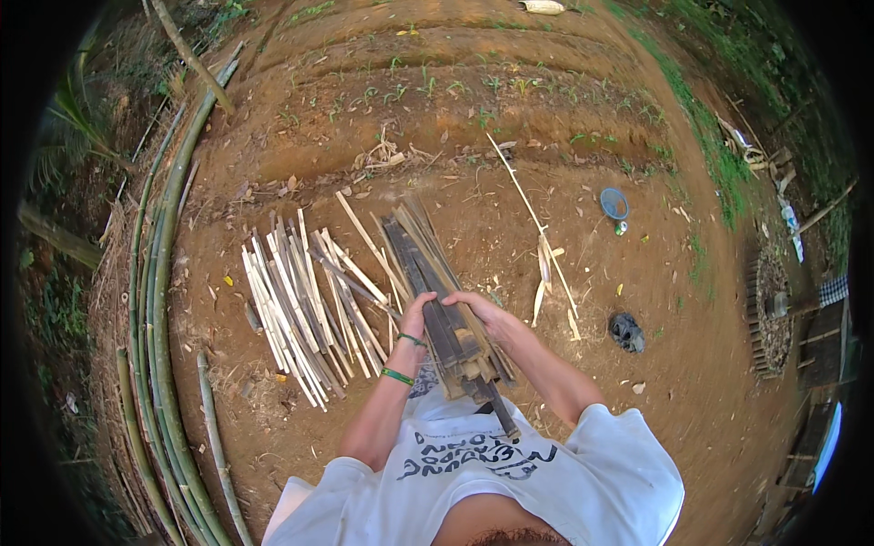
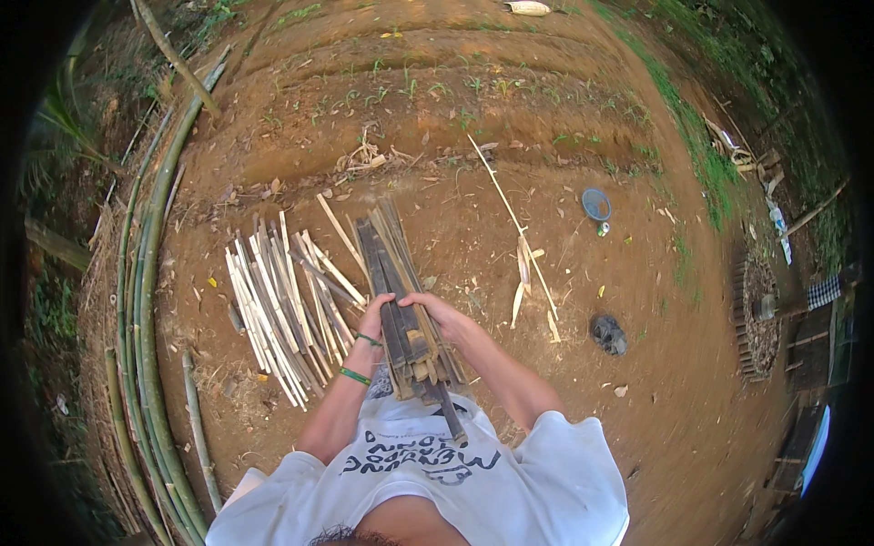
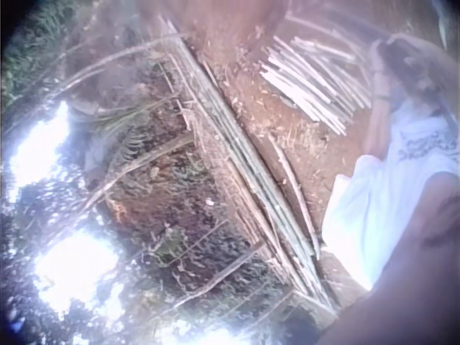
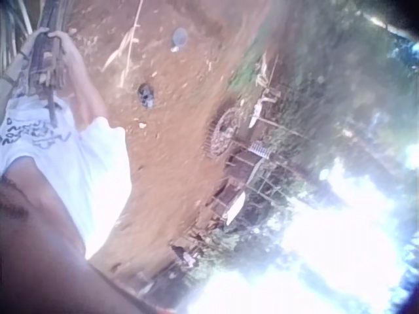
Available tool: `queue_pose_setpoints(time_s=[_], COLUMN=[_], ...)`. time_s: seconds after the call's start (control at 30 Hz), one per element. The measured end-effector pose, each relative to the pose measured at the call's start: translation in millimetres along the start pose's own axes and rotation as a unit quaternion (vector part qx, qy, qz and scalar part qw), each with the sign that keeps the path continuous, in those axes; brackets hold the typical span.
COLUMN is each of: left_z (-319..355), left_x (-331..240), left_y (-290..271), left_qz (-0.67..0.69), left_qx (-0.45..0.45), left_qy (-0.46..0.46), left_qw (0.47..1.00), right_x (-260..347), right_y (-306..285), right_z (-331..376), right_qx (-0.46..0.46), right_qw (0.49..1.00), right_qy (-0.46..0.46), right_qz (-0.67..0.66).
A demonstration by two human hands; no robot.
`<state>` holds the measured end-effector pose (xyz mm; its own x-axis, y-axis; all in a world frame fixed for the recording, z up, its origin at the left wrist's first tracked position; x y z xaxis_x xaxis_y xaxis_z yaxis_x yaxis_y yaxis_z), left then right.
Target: The person sits on the ground and uses a large knife to split long bamboo poles into thin strips. They hold the bamboo with one hand and strike it with the knife to separate the sections, then gather the finished strips into a pile.
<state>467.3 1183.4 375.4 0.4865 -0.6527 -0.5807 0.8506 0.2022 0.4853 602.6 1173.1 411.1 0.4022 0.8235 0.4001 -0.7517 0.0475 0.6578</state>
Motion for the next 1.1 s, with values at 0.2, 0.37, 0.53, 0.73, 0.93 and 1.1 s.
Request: queue_pose_setpoints(time_s=[0.2, 0.37, 0.53, 0.73, 0.93, 1.1], left_z=[-107.4, -224.1, -280.7, -352.2, -418.0, -473.7], left_x=[-41.8, -85.6, -144.5, -195.8, -224.9, -256.4], left_y=[60.1, 77.9, 124.1, 132.9, 134.5, 142.1], left_qz=[0.006, -0.048, -0.028, -0.037, -0.062, -0.068], left_qx=[0.040, 0.004, 0.036, 0.035, 0.005, -0.018], left_qy=[-0.007, -0.004, -0.028, -0.065, -0.075, -0.056], left_qw=[0.999, 0.999, 0.999, 0.997, 0.995, 0.996], right_x=[101.1, 202.7, 266.2, 337.9, 395.1, 433.3], right_y=[-41.5, -33.1, -86.2, -73.4, -77.4, -112.0], right_z=[-43.1, -83.5, -153.3, -200.8, -251.6, -312.3], right_qx=[-0.059, -0.117, -0.106, -0.101, -0.070, -0.047], right_qw=[0.998, 0.992, 0.994, 0.994, 0.994, 0.991], right_qy=[0.007, -0.012, -0.016, 0.022, 0.060, 0.088], right_qz=[-0.015, 0.035, -0.008, -0.038, -0.057, -0.091])
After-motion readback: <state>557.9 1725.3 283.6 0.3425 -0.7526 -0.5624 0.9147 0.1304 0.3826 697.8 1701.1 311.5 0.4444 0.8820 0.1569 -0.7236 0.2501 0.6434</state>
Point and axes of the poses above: each hand's wrist, its own z-axis away from the middle knuckle, its own y-axis out of the palm, x = y × z, the point moved 5 cm from there along -z, towards the middle knuckle, and after that the axes turned 2 degrees about x, right-handed, at the moved point
